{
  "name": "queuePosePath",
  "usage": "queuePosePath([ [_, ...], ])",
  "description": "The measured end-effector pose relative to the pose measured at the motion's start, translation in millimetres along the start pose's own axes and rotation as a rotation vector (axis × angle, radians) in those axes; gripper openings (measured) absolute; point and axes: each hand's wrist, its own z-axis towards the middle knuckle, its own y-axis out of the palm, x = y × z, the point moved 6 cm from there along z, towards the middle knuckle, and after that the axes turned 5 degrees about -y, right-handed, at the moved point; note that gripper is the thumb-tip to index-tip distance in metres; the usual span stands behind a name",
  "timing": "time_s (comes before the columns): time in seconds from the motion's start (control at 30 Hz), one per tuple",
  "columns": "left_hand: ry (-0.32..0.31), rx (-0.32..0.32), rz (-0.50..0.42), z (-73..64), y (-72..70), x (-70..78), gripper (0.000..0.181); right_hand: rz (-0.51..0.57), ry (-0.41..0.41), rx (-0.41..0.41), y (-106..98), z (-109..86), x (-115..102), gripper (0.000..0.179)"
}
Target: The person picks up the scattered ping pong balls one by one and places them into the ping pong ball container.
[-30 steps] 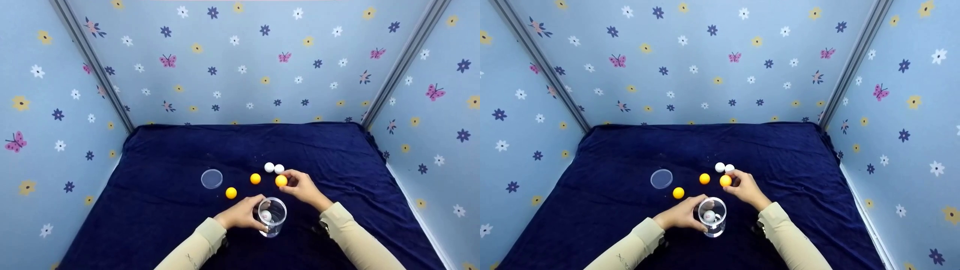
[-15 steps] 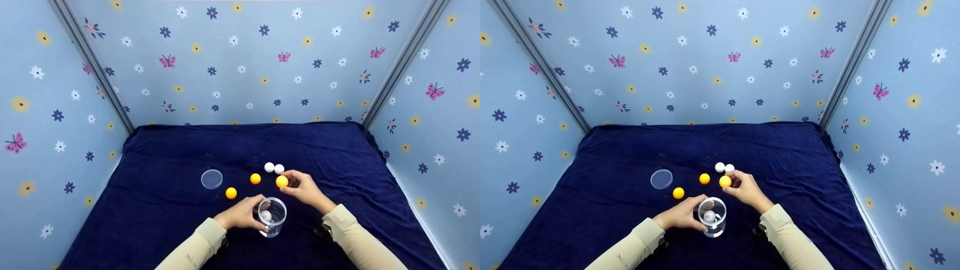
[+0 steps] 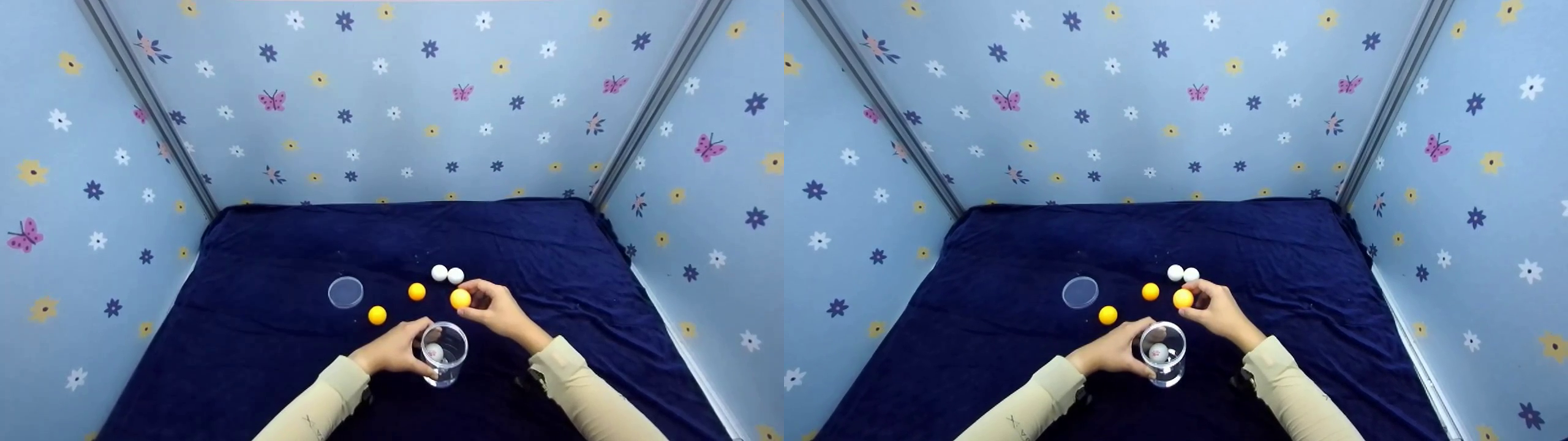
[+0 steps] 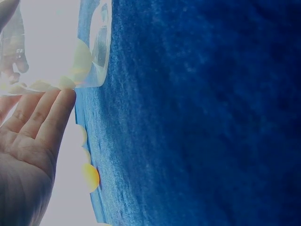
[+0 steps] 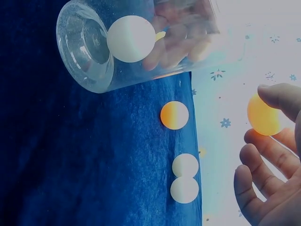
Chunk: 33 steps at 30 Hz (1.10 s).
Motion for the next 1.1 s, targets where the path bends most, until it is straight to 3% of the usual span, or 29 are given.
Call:
queuePosePath([
  [0.53, 0.002, 0.005, 0.022, 1.5, -0.6, 0.2, 0.075, 0.002, -0.045, -0.001, -1.7, -2.9, -12.2, 0.04],
  [0.87, 0.005, -0.004, -0.002, 0.4, 0.5, 0.8, 0.074, -0.003, -0.065, -0.044, -0.9, -3.4, -18.3, 0.039],
  [1.1, 0.004, 0.014, 0.042, 0.1, -0.5, 0.7, 0.074, 0.02, -0.095, -0.075, 0.4, -3.2, -22.9, 0.041],
])
